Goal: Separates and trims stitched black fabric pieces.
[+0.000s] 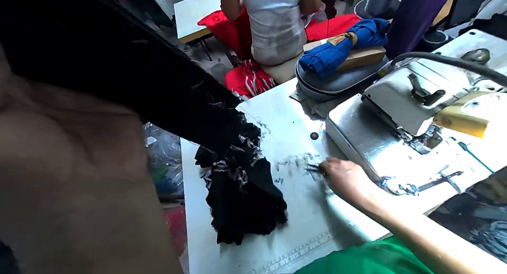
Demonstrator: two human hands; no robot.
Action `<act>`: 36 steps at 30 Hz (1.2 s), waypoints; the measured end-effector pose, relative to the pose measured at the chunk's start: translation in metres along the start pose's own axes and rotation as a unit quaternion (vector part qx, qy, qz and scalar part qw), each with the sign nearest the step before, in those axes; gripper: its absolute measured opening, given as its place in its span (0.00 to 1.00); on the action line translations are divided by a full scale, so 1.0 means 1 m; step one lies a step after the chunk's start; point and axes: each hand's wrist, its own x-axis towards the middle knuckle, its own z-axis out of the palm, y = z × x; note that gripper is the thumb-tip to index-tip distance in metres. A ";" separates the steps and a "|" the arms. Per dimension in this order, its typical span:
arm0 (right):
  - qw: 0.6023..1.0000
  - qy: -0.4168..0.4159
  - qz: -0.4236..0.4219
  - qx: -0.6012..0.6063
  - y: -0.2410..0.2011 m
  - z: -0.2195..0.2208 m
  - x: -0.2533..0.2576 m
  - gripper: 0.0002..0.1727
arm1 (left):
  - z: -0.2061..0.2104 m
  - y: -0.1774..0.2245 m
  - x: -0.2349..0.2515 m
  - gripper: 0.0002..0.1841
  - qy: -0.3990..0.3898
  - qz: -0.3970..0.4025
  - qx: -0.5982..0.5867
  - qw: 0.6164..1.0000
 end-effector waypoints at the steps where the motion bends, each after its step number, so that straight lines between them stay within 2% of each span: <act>1: 1.000 0.022 0.005 -0.012 -0.002 -0.006 0.001 0.13 | 0.007 0.003 0.005 0.18 0.006 0.007 -0.026 1.000; 4: 0.999 0.033 -0.030 0.006 -0.009 -0.025 0.000 0.25 | 0.037 0.017 -0.005 0.20 0.015 0.009 -0.061 0.998; 6: 0.981 0.105 -0.122 0.106 -0.010 -0.027 -0.002 0.24 | 0.043 0.025 -0.024 0.21 0.012 0.011 -0.002 1.000; 8: 0.919 0.220 -0.202 0.257 -0.016 -0.024 0.002 0.17 | 0.051 0.034 -0.032 0.21 0.009 0.013 0.018 1.000; 9: 0.885 0.245 -0.213 0.333 -0.021 -0.023 0.005 0.14 | 0.057 0.038 -0.033 0.21 0.025 0.012 0.019 0.999; 11: 0.835 0.189 -0.200 0.476 -0.032 -0.025 0.009 0.16 | 0.058 0.042 -0.038 0.21 0.030 0.011 0.032 0.999; 13: 0.809 0.073 -0.206 0.546 -0.041 -0.025 0.015 0.23 | 0.057 0.044 -0.042 0.24 0.001 0.020 0.031 0.999; 16: 0.773 -0.091 -0.250 0.577 -0.049 -0.013 0.023 0.30 | 0.071 0.049 -0.046 0.22 0.025 0.000 -0.058 0.998; 19: 0.749 -0.164 -0.303 0.566 -0.049 -0.007 0.019 0.29 | 0.083 0.052 -0.056 0.20 0.071 -0.026 -0.074 0.994; 22: 0.767 -0.181 -0.325 0.523 -0.034 -0.018 0.011 0.14 | 0.075 0.049 -0.070 0.18 0.077 -0.039 -0.049 0.995; 24: 0.812 -0.149 -0.327 0.460 -0.021 -0.025 0.010 0.09 | 0.065 0.048 -0.075 0.19 0.076 -0.043 -0.027 0.996; 26: 0.858 -0.066 -0.304 0.409 -0.009 -0.029 0.009 0.09 | 0.059 0.049 -0.079 0.21 0.097 -0.058 -0.022 0.993; 28: 0.897 0.056 -0.249 0.360 -0.001 -0.035 0.009 0.08 | 0.061 0.053 -0.082 0.25 0.126 -0.085 -0.038 0.988; 30: 0.914 0.190 -0.209 0.291 0.003 -0.039 0.012 0.06 | 0.059 0.052 -0.089 0.26 0.120 -0.092 -0.055 0.987; 32: 0.922 0.252 -0.187 0.226 0.006 -0.042 0.017 0.05 | 0.059 0.051 -0.097 0.24 0.110 -0.101 -0.074 0.986; 33: 0.932 0.239 -0.183 0.200 0.008 -0.043 0.019 0.05 | 0.062 0.052 -0.102 0.22 0.107 -0.109 -0.082 0.985; 36: 0.968 0.069 -0.182 0.160 0.004 -0.048 0.018 0.12 | 0.074 0.049 -0.117 0.16 0.093 -0.120 -0.105 0.983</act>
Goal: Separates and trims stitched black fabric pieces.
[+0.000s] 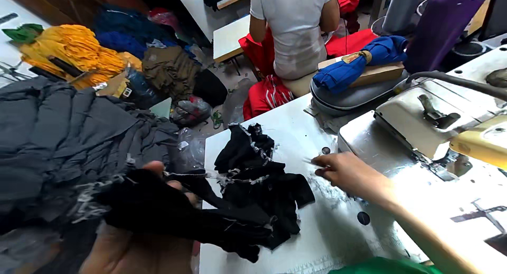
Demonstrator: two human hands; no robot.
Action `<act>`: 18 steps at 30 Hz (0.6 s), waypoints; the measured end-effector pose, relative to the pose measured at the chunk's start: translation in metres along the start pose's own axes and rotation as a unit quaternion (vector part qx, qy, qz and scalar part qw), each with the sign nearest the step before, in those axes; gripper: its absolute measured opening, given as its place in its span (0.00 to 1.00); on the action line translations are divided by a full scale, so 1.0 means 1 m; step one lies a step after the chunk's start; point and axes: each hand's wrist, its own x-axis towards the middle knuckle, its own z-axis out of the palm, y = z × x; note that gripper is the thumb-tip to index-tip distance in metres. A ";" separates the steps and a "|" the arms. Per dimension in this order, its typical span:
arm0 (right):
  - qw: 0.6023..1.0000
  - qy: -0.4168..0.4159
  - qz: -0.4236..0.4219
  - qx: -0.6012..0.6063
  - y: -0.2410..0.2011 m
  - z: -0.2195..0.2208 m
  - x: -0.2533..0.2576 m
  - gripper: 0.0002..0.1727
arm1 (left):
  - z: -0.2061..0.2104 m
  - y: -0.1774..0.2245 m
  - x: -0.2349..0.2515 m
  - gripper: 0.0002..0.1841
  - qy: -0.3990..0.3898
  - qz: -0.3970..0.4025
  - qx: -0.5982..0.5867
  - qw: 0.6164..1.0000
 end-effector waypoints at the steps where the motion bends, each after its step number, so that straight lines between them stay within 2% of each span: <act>1: 1.000 -0.021 -0.018 0.013 -0.004 0.001 -0.002 0.13 | 0.003 -0.005 -0.004 0.15 0.002 0.003 0.004 1.000; 3: 0.994 0.002 -0.089 0.069 -0.013 0.005 -0.010 0.13 | 0.009 -0.015 -0.014 0.15 0.014 0.010 0.025 1.000; 5: 0.979 -0.002 -0.138 0.151 -0.025 0.011 -0.017 0.18 | 0.021 -0.023 -0.022 0.17 0.058 0.016 0.025 0.998; 7: 0.963 -0.080 -0.171 0.192 -0.035 0.018 -0.022 0.27 | 0.028 -0.029 -0.027 0.19 0.085 0.020 0.012 0.996; 9: 0.958 -0.145 -0.164 0.186 -0.040 0.029 -0.021 0.34 | 0.036 -0.030 -0.028 0.23 0.107 0.023 -0.002 0.994; 10: 0.959 -0.154 -0.152 0.184 -0.039 0.036 -0.019 0.33 | 0.037 -0.030 -0.028 0.24 0.109 0.024 -0.005 0.994; 14: 0.964 -0.115 -0.117 0.208 -0.036 0.051 -0.017 0.14 | 0.030 -0.028 -0.028 0.22 0.090 0.022 -0.020 0.996; 18: 0.969 -0.049 -0.095 0.221 -0.027 0.039 -0.018 0.11 | 0.017 -0.024 -0.028 0.19 0.076 0.007 -0.028 0.997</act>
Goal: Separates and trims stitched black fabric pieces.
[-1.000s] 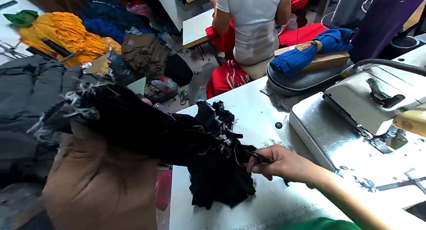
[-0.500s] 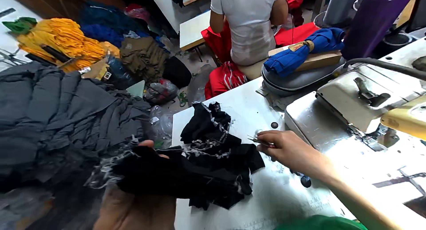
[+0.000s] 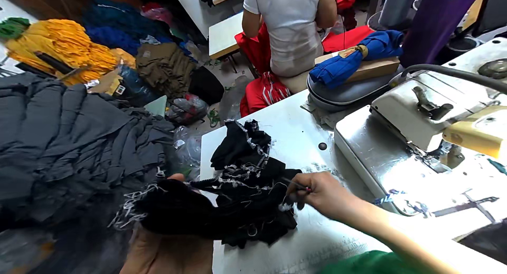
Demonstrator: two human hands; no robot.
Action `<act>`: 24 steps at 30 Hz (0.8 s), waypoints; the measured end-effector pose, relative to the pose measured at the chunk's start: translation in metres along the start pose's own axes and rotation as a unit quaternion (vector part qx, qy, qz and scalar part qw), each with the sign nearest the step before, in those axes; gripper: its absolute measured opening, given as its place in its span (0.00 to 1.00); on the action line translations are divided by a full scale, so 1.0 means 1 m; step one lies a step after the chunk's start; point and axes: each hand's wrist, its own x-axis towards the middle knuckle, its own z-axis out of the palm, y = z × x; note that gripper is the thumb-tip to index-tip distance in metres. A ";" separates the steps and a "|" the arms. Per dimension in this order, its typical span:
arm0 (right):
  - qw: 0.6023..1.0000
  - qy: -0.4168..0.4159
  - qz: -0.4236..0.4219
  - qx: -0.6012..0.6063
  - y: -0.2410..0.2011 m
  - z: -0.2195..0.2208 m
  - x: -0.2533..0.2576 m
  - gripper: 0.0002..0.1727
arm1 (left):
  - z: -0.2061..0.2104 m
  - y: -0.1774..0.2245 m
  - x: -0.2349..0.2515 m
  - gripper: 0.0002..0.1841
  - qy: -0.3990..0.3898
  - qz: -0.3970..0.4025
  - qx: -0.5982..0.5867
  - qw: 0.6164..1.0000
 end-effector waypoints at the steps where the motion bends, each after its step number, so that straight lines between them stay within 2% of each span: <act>1: 0.999 0.030 0.004 -0.019 0.001 -0.006 -0.002 0.10 | -0.004 0.002 0.001 0.17 -0.006 -0.001 -0.003 1.000; 5: 0.969 0.183 -0.011 -0.168 0.015 -0.029 -0.004 0.04 | -0.015 0.007 0.003 0.15 -0.041 -0.006 -0.023 0.999; 7: 0.966 0.197 0.011 -0.166 0.015 -0.032 -0.004 0.04 | -0.012 0.005 0.002 0.15 -0.044 -0.004 -0.045 0.998; 9: 0.990 0.117 0.032 -0.066 0.009 -0.024 -0.004 0.11 | -0.009 0.003 0.002 0.14 -0.043 0.001 -0.060 0.997; 11: 0.996 -0.008 0.058 0.060 0.004 -0.008 -0.001 0.28 | -0.008 -0.001 0.003 0.15 -0.053 0.008 -0.070 0.996; 13: 0.990 -0.075 0.053 0.108 0.002 0.011 0.003 0.39 | -0.007 -0.003 0.005 0.15 -0.064 0.021 -0.085 0.994; 14: 0.989 -0.092 0.046 0.109 0.000 0.017 0.005 0.40 | -0.006 -0.002 0.005 0.15 -0.067 0.018 -0.097 0.993; 15: 0.988 -0.102 0.042 0.105 -0.003 0.020 0.007 0.38 | -0.004 -0.002 0.005 0.15 -0.070 0.010 -0.110 0.991; 19: 0.980 -0.127 0.066 0.138 -0.005 0.019 0.012 0.14 | -0.002 -0.002 0.002 0.15 -0.070 -0.004 -0.113 0.991; 22: 0.978 -0.099 0.096 0.157 -0.005 0.008 0.008 0.08 | -0.012 0.001 0.002 0.16 -0.091 -0.027 -0.118 0.989; 24: 0.994 -0.031 0.071 0.074 0.000 -0.004 0.004 0.08 | -0.017 0.009 0.002 0.16 -0.089 -0.038 -0.112 0.989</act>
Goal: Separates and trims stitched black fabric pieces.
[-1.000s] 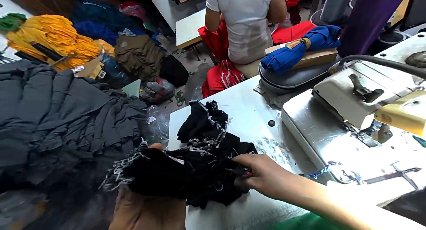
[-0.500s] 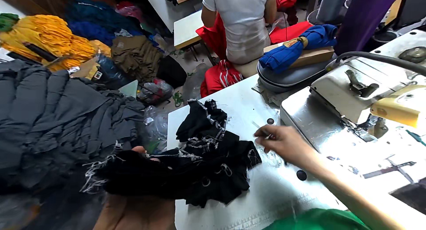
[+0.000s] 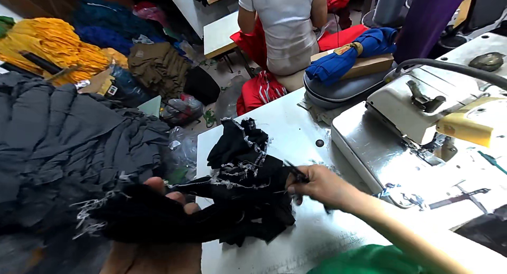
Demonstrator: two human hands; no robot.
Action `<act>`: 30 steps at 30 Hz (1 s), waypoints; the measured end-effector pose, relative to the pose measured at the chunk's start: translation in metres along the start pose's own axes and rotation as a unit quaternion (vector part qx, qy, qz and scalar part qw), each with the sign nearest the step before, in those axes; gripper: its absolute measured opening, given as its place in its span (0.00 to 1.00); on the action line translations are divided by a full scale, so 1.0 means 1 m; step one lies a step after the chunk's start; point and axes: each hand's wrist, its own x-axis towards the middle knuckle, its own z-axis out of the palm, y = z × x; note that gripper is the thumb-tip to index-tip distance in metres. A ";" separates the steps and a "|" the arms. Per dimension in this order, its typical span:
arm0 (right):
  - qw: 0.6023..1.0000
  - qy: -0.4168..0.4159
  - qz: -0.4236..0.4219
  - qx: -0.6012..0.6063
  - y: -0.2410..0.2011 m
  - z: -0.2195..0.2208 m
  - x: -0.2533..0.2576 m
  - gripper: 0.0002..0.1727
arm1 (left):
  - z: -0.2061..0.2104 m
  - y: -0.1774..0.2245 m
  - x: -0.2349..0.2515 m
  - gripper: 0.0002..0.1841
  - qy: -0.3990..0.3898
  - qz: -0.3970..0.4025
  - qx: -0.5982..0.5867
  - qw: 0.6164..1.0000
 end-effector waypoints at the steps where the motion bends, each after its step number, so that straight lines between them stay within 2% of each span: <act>1: 0.997 0.049 -0.028 -0.061 0.003 -0.007 -0.003 0.07 | -0.002 0.004 -0.001 0.16 -0.001 -0.002 0.003 1.000; 4: 0.949 0.200 -0.114 -0.217 0.011 -0.022 -0.009 0.03 | -0.004 0.013 -0.002 0.15 0.011 0.005 0.031 0.999; 7: 0.920 0.257 -0.094 -0.281 0.005 -0.028 -0.008 0.03 | -0.002 0.016 -0.002 0.14 0.033 0.018 0.057 0.998; 9: 0.918 0.241 -0.055 -0.310 0.005 -0.029 -0.004 0.07 | -0.004 0.018 -0.001 0.13 0.036 0.013 0.053 0.998; 11: 0.924 0.189 -0.012 -0.332 0.008 -0.031 -0.003 0.15 | -0.006 0.016 -0.002 0.13 0.046 0.016 0.044 0.998; 15: 0.922 0.131 0.008 -0.365 0.022 -0.021 -0.001 0.08 | -0.009 0.010 -0.007 0.14 0.059 0.032 0.066 0.996; 20: 0.940 -0.004 0.093 -0.328 0.049 0.009 0.025 0.17 | 0.000 0.009 -0.012 0.13 0.077 0.030 0.060 0.995; 22: 0.935 -0.015 0.094 -0.342 0.060 0.018 0.035 0.19 | 0.001 0.008 -0.014 0.11 0.070 0.033 0.067 0.995; 25: 0.925 -0.015 0.098 -0.367 0.072 0.021 0.042 0.15 | -0.004 0.007 -0.019 0.12 0.060 0.031 0.071 0.995; 28: 0.931 0.009 0.114 -0.346 0.071 0.016 0.041 0.13 | -0.004 0.010 -0.023 0.17 0.121 0.050 0.112 0.985; 30: 0.940 0.048 0.090 -0.325 0.067 0.008 0.034 0.11 | -0.009 0.015 -0.024 0.21 0.142 0.059 0.150 0.977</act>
